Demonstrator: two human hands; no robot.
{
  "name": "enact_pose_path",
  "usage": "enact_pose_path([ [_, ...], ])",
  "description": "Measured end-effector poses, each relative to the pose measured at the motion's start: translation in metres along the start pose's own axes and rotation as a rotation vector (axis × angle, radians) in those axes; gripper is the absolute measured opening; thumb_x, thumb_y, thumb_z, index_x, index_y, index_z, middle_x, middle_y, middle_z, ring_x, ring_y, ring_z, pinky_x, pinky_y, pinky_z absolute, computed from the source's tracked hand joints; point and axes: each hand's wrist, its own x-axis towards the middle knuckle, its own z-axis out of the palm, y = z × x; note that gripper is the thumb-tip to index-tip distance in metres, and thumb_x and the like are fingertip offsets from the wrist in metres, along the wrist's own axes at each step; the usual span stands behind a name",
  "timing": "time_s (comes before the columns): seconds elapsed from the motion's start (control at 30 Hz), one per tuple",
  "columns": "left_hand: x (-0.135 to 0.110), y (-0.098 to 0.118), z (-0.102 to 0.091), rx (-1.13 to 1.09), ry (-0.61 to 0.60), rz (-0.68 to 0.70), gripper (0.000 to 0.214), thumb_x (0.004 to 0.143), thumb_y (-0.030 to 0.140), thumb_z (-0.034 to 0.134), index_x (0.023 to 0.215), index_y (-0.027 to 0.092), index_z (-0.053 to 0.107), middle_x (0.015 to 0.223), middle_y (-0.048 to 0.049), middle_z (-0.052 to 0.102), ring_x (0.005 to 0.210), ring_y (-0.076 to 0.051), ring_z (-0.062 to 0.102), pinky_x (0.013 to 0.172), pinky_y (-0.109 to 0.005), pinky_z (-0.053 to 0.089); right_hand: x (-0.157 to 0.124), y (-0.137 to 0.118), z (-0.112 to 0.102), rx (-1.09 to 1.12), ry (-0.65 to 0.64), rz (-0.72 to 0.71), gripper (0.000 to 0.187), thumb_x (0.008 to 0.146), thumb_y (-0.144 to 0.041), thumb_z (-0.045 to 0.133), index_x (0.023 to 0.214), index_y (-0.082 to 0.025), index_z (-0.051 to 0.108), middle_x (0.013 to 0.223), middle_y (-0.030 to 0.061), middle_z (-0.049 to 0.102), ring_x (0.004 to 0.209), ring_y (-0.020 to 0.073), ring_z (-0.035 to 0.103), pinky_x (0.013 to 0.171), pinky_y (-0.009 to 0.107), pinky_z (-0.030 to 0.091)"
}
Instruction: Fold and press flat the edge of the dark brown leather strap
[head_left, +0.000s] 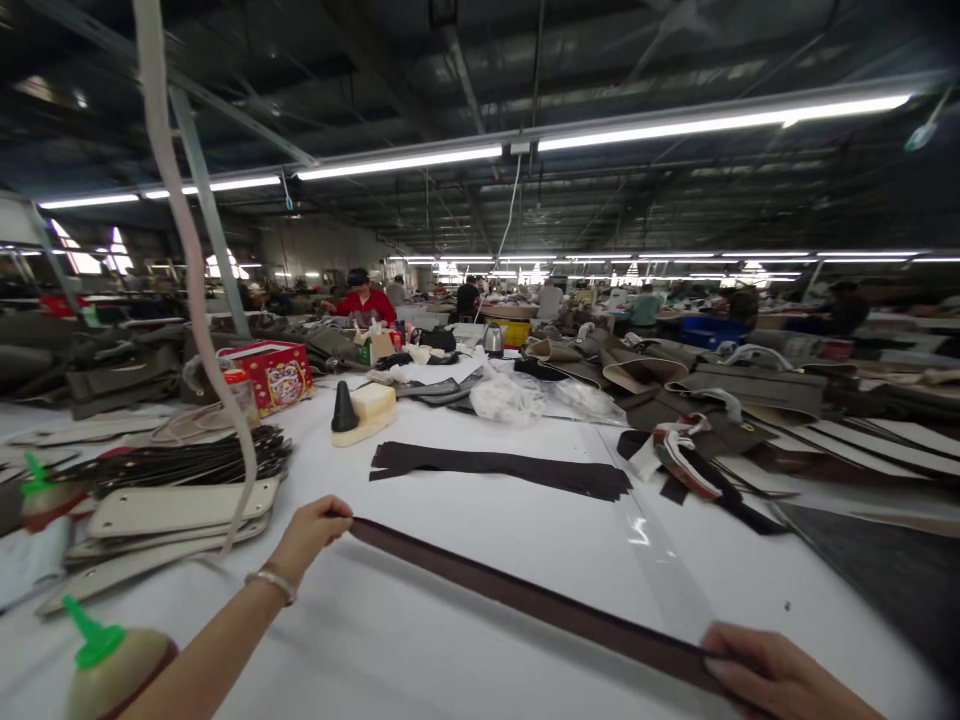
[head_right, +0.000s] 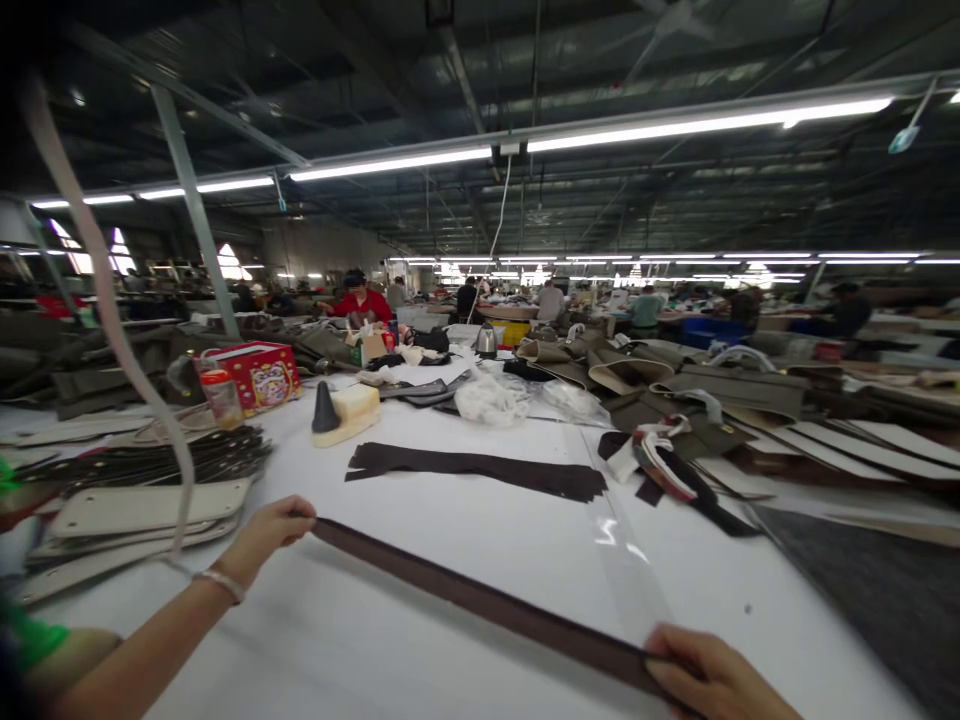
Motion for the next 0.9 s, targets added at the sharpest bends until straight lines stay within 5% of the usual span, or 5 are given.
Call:
enact_pose_path([
  [0.17,0.05,-0.006,0.028,0.167,0.159,0.027,0.018,0.061,0.032,0.056,0.075,0.021,0.058,0.06,0.0023,0.055,0.065,-0.018,0.05,0.062,-0.03,0.036,0.109,0.008,-0.028,-0.21,0.14,-0.054,0.019,0.076,-0.035,0.043,0.072,-0.021,0.054,0.062,0.0012,0.056,0.06,0.0199,0.055,0.059,0.032,0.04],
  [0.3,0.073,-0.022,0.044,0.299,0.233,0.005,0.029,0.063,0.029,0.053,0.09,0.023,0.061,0.073,-0.0015,0.06,0.076,-0.025,0.055,0.071,-0.035,0.039,0.17,0.009,-0.035,-0.384,0.204,-0.046,0.011,0.073,-0.021,0.045,0.071,-0.021,0.056,0.062,0.002,0.059,0.062,0.022,0.056,0.059,0.033,0.037],
  [0.4,0.081,-0.036,0.052,0.347,0.251,-0.002,0.037,0.065,0.029,0.052,0.1,0.023,0.062,0.078,-0.0039,0.063,0.081,-0.028,0.057,0.075,-0.037,0.04,0.194,0.011,-0.038,-0.515,0.242,-0.07,0.01,0.074,-0.017,0.049,0.07,-0.021,0.057,0.071,0.0039,0.063,0.072,0.0241,0.057,0.063,0.033,0.035],
  [0.57,0.097,-0.036,0.056,0.329,0.303,0.021,0.026,0.067,0.033,0.055,0.088,0.021,0.065,0.08,-0.0041,0.067,0.083,-0.025,0.06,0.076,-0.035,0.042,0.216,0.013,-0.055,-0.598,0.27,-0.111,0.009,0.08,-0.019,0.051,0.077,-0.022,0.058,0.077,0.0006,0.063,0.076,0.0209,0.057,0.065,0.031,0.037],
  [0.9,0.189,-0.008,0.099,0.356,0.377,0.163,0.015,0.079,0.025,0.059,0.091,0.017,0.064,0.076,-0.0004,0.064,0.077,-0.017,0.059,0.076,-0.033,0.045,0.288,0.024,-0.092,-0.82,0.462,-0.02,0.012,0.086,-0.022,0.052,0.088,-0.019,0.063,0.098,0.0067,0.058,0.095,0.027,0.053,0.072,0.038,0.041],
])
